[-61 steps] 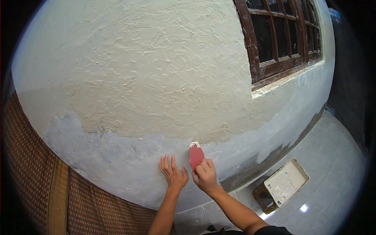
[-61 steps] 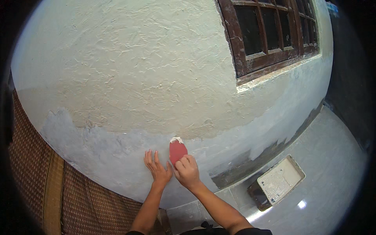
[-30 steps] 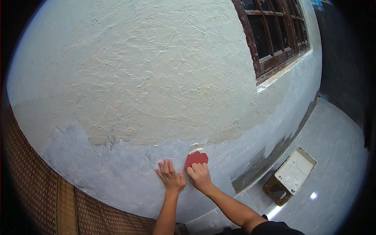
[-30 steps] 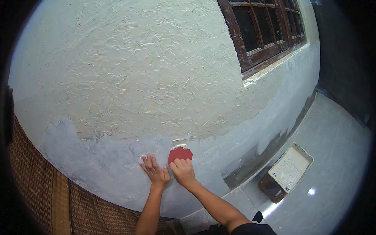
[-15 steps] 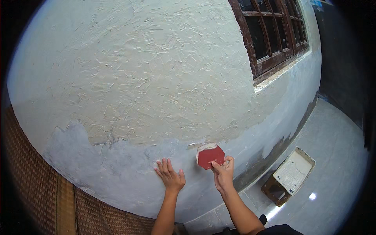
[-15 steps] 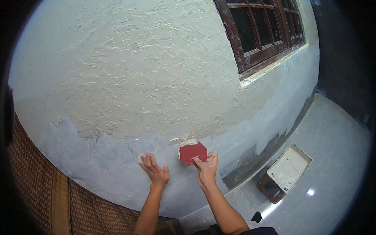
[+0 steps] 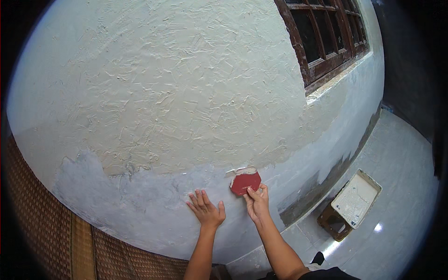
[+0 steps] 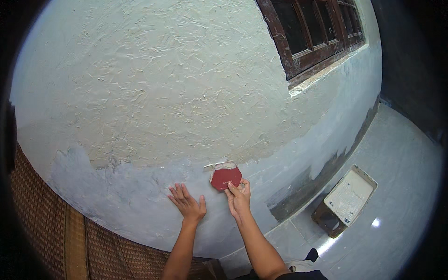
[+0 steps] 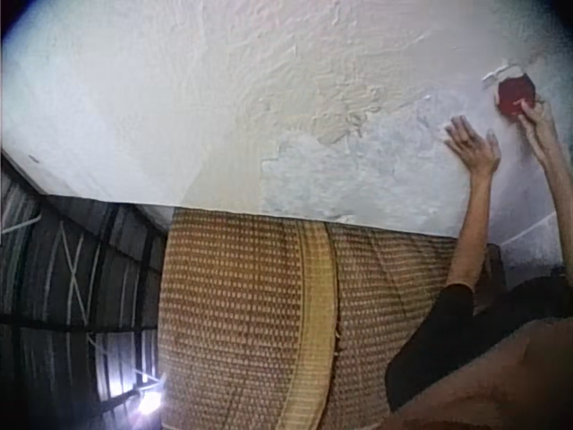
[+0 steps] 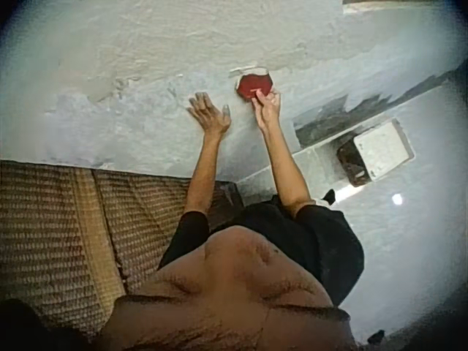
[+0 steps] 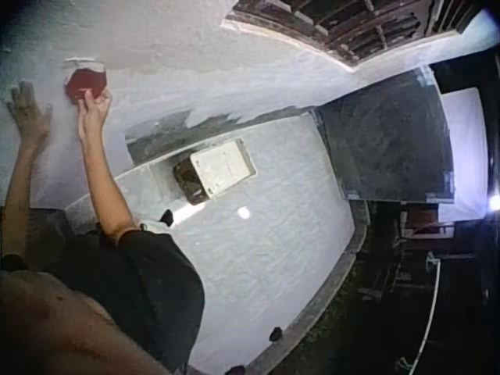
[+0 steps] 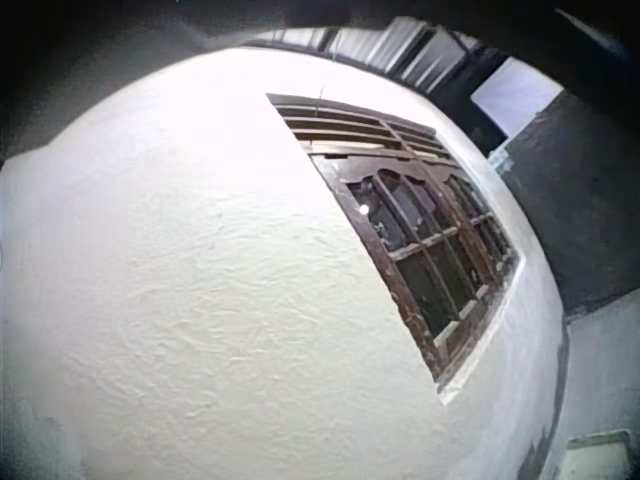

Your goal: The person applies wall putty to a damaged section of a wall using a plastic scraper.

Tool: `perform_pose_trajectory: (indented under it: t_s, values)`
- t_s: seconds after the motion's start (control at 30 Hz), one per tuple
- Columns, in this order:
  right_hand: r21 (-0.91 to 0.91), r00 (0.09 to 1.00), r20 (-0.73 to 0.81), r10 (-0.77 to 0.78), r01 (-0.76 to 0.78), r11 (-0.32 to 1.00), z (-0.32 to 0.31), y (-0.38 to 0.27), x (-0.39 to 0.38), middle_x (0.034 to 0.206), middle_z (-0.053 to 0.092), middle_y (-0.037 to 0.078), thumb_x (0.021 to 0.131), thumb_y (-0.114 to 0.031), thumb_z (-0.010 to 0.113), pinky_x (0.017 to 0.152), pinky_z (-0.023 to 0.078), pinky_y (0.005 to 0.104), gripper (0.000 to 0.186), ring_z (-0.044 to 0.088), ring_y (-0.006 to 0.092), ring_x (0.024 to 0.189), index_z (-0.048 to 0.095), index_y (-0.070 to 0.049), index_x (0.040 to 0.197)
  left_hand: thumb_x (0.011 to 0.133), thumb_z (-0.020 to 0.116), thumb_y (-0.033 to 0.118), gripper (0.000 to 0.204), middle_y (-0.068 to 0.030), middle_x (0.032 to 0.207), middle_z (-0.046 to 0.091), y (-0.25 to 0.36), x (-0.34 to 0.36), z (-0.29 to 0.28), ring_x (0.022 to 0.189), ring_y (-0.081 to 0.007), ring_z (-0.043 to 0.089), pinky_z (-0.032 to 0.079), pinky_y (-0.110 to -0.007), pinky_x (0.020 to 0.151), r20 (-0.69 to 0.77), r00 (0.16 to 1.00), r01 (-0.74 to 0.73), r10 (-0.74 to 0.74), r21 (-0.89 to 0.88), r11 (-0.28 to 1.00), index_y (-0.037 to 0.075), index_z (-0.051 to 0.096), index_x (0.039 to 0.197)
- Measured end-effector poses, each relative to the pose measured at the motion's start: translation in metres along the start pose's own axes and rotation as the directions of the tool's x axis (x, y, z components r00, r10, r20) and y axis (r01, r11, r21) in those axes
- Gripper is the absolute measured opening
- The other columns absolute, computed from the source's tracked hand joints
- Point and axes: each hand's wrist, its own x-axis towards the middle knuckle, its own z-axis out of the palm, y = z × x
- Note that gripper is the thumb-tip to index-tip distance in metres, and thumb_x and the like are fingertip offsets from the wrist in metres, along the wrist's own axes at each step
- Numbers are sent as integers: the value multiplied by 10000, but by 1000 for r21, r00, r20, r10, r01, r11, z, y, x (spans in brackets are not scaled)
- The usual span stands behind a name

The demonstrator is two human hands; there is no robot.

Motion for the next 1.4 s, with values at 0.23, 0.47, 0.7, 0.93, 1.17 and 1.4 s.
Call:
perform_pose_trajectory:
  t_s: [0.23,0.47,0.7,0.93,1.17,1.4]
  values:
    - [-68,998,-61,3,-7,998,-4,4,3,1067,591,114,862,107,588,849,558,373,376,610,212,1001,362,-113,1066,794,600,392,903,-195,1547,129,1,0,3,1438,-455,34,21,-631,1119,-17,1000,-2,3,21,1000,-21,173,1474]
    - [-288,997,-73,-9,-13,957,-32,-11,-6,1026,621,121,848,88,614,783,547,322,390,636,193,932,368,-112,1075,756,646,359,985,-218,1556,61,3,2,3,1434,-469,-14,-2,-636,1112,7,1000,-11,10,35,999,-22,103,1484]
    - [-625,929,236,-285,370,688,-6,-85,-17,1006,630,122,843,92,611,802,493,265,338,620,151,891,446,-28,1113,768,647,352,996,-234,1554,45,8,3,2,1427,-484,-34,-13,-651,1102,17,1000,15,-16,21,1000,-34,71,1483]
    - [-746,761,578,-293,639,187,65,-119,0,856,685,108,805,-2,668,703,496,279,203,625,144,745,633,9,1004,772,660,335,1042,-278,1544,-36,23,8,-3,1407,-514,-106,-66,-663,1082,59,997,52,-51,-11,999,-69,2,1471]
    - [-700,705,686,-183,707,99,86,-115,15,932,684,159,804,-6,659,714,510,320,286,664,253,786,635,-17,1089,772,654,352,1096,-348,1510,-113,52,19,-4,1372,-568,-147,-89,-684,1060,131,975,191,-180,-78,978,-128,-72,1440]
    - [-646,637,721,-272,760,68,93,-124,27,989,672,182,804,13,632,793,508,353,325,655,313,900,644,-35,1126,764,658,396,1144,-379,1490,-148,42,10,7,1354,-584,-177,-103,-692,1050,155,977,140,-146,45,989,-147,-101,1425]
